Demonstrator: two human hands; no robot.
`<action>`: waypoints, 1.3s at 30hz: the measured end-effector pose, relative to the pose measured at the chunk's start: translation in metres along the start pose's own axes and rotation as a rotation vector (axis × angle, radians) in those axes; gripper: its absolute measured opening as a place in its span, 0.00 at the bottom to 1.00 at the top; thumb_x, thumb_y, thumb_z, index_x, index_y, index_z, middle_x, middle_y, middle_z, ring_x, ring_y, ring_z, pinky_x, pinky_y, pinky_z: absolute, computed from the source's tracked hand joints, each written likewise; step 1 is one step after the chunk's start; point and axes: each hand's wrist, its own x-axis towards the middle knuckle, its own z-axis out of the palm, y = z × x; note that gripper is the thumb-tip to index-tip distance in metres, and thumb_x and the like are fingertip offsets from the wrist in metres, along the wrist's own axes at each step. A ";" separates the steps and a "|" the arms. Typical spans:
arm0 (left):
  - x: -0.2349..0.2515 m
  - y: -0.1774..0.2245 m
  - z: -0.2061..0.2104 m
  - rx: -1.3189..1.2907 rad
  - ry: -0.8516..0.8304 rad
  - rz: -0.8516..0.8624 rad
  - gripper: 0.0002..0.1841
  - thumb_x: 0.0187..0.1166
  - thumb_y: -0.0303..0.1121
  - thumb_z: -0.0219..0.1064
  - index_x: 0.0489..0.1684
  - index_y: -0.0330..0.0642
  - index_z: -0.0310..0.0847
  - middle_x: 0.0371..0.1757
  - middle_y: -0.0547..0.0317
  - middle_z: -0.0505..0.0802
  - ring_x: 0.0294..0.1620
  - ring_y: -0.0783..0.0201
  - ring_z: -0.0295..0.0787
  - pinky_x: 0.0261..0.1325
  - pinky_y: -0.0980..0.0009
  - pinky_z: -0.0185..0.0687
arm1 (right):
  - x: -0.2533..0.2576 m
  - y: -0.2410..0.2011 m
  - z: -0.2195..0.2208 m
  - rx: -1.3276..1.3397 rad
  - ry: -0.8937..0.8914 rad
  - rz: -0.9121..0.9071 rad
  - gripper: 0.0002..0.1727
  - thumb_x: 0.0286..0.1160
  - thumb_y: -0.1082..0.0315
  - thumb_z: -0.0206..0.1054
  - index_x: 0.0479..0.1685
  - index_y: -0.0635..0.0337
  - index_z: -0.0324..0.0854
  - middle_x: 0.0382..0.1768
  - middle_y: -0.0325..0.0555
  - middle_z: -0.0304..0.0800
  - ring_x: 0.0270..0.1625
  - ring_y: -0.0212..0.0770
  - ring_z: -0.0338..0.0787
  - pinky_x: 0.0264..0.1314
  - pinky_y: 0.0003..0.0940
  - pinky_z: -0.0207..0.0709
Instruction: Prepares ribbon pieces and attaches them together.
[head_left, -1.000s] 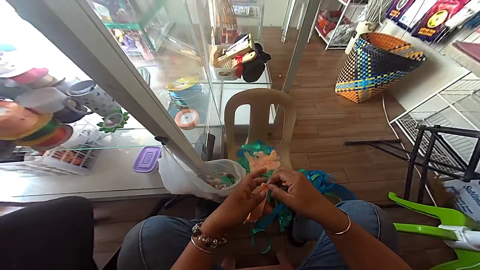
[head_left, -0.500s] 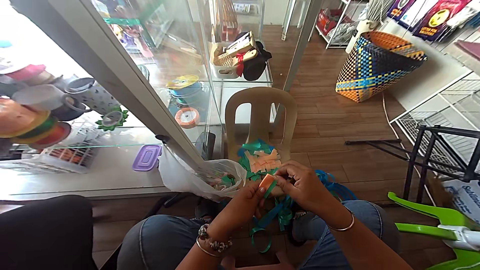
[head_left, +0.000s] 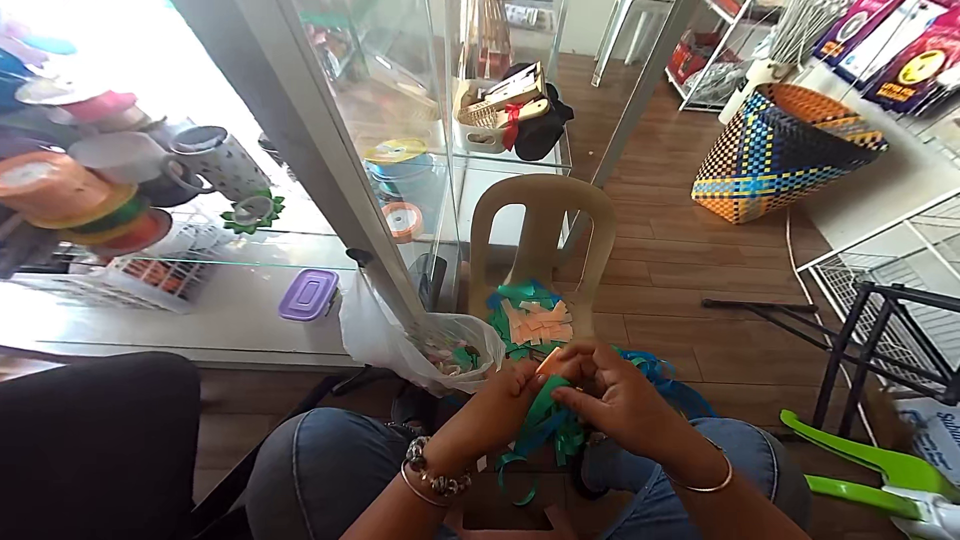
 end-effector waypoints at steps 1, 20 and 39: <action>0.000 0.001 0.000 0.007 0.002 -0.017 0.15 0.95 0.38 0.48 0.52 0.39 0.79 0.34 0.65 0.85 0.28 0.77 0.83 0.34 0.77 0.83 | 0.002 0.001 0.001 -0.023 0.057 0.049 0.24 0.76 0.65 0.72 0.67 0.65 0.70 0.39 0.34 0.91 0.35 0.24 0.89 0.34 0.19 0.84; -0.002 0.003 0.000 0.186 0.002 -0.013 0.15 0.94 0.37 0.48 0.54 0.39 0.80 0.38 0.63 0.86 0.31 0.77 0.81 0.37 0.78 0.80 | 0.011 0.004 0.000 0.051 0.252 0.303 0.11 0.66 0.72 0.79 0.43 0.61 0.83 0.45 0.40 0.94 0.37 0.27 0.92 0.41 0.21 0.88; -0.002 0.002 0.000 0.095 -0.023 -0.006 0.13 0.94 0.33 0.49 0.56 0.42 0.81 0.36 0.67 0.86 0.25 0.80 0.78 0.30 0.82 0.77 | 0.013 -0.001 0.004 0.197 0.330 0.334 0.11 0.68 0.74 0.77 0.43 0.62 0.78 0.34 0.40 0.91 0.30 0.30 0.91 0.32 0.23 0.87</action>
